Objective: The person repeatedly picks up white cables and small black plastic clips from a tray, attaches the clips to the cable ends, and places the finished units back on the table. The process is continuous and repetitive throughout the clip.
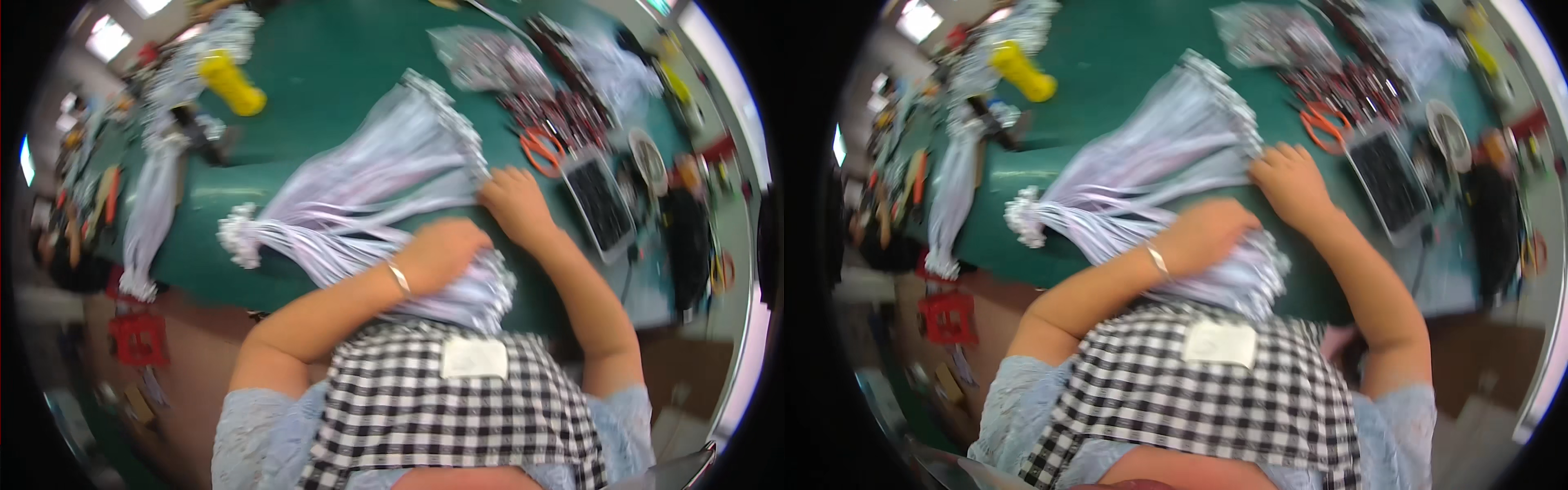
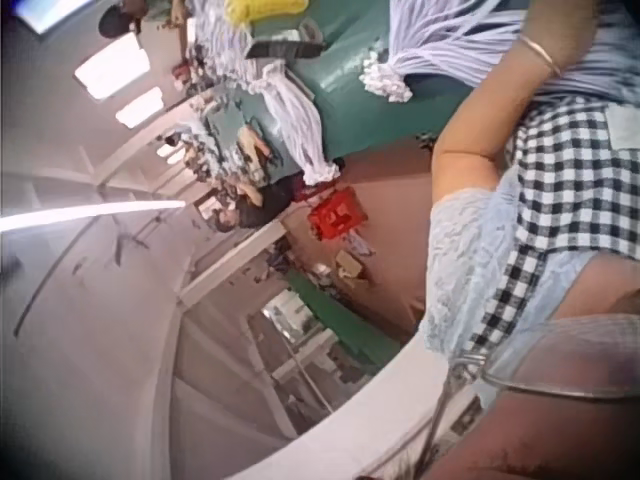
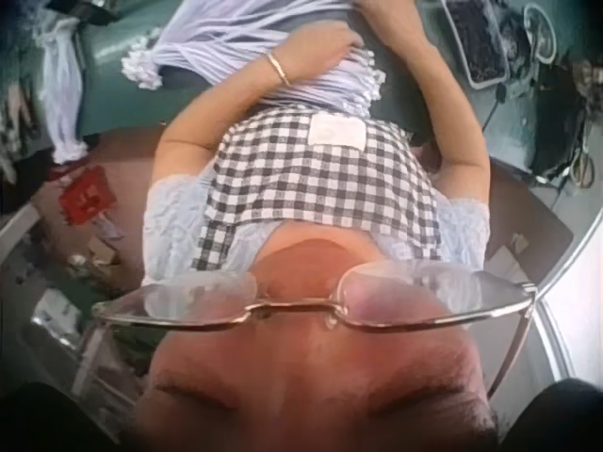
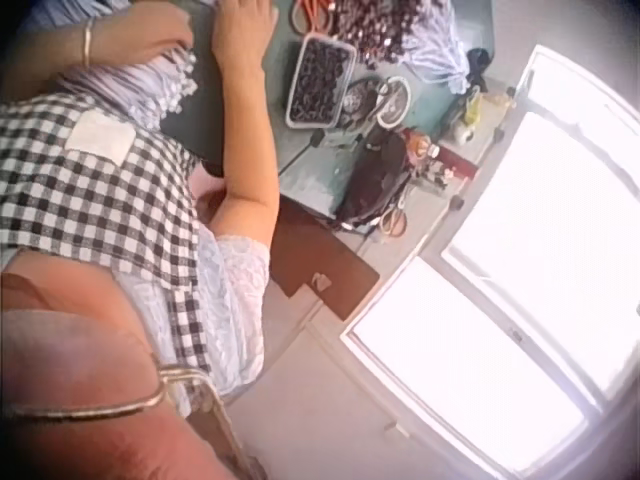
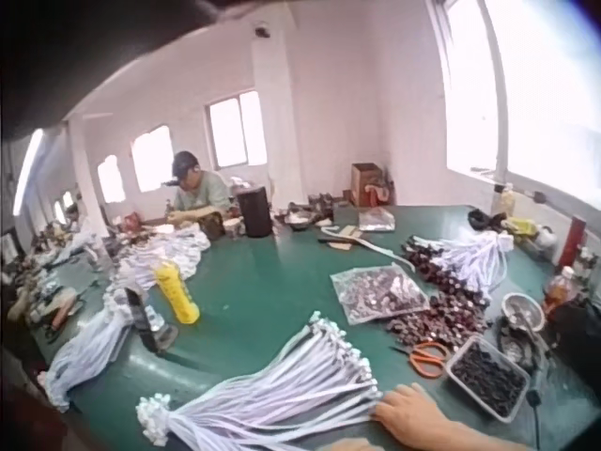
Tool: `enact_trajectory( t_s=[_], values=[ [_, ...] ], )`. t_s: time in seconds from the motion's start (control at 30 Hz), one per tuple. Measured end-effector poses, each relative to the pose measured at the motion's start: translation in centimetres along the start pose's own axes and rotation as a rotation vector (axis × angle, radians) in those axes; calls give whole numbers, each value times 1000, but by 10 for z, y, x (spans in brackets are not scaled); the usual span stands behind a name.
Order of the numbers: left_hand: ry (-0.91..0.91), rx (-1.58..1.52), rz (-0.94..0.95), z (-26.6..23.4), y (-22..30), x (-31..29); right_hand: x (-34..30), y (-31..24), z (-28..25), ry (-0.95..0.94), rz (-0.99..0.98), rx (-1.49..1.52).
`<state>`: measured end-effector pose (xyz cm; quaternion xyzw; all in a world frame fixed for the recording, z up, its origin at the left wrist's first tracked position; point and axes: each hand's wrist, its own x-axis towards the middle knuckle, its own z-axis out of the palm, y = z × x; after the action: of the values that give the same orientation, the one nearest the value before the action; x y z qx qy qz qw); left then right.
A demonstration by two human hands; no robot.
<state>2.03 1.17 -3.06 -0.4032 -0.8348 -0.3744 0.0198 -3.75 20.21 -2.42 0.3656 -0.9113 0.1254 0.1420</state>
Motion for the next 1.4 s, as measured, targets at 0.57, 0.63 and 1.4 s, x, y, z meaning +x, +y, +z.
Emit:
enact_trajectory(
  t_s=[0.57, 0.63, 1.4],
  values=[
    [252, -427, -315, 16, -15, 23, -4, 4, -5, 80, -10, 182],
    [233, -480, -317, 7, -11, 23, -18, 2, -9, 42, 209, 524],
    [225, -533, -322, 14, -11, 21, -2, -15, -17, -82, 464, 777]
  ],
)
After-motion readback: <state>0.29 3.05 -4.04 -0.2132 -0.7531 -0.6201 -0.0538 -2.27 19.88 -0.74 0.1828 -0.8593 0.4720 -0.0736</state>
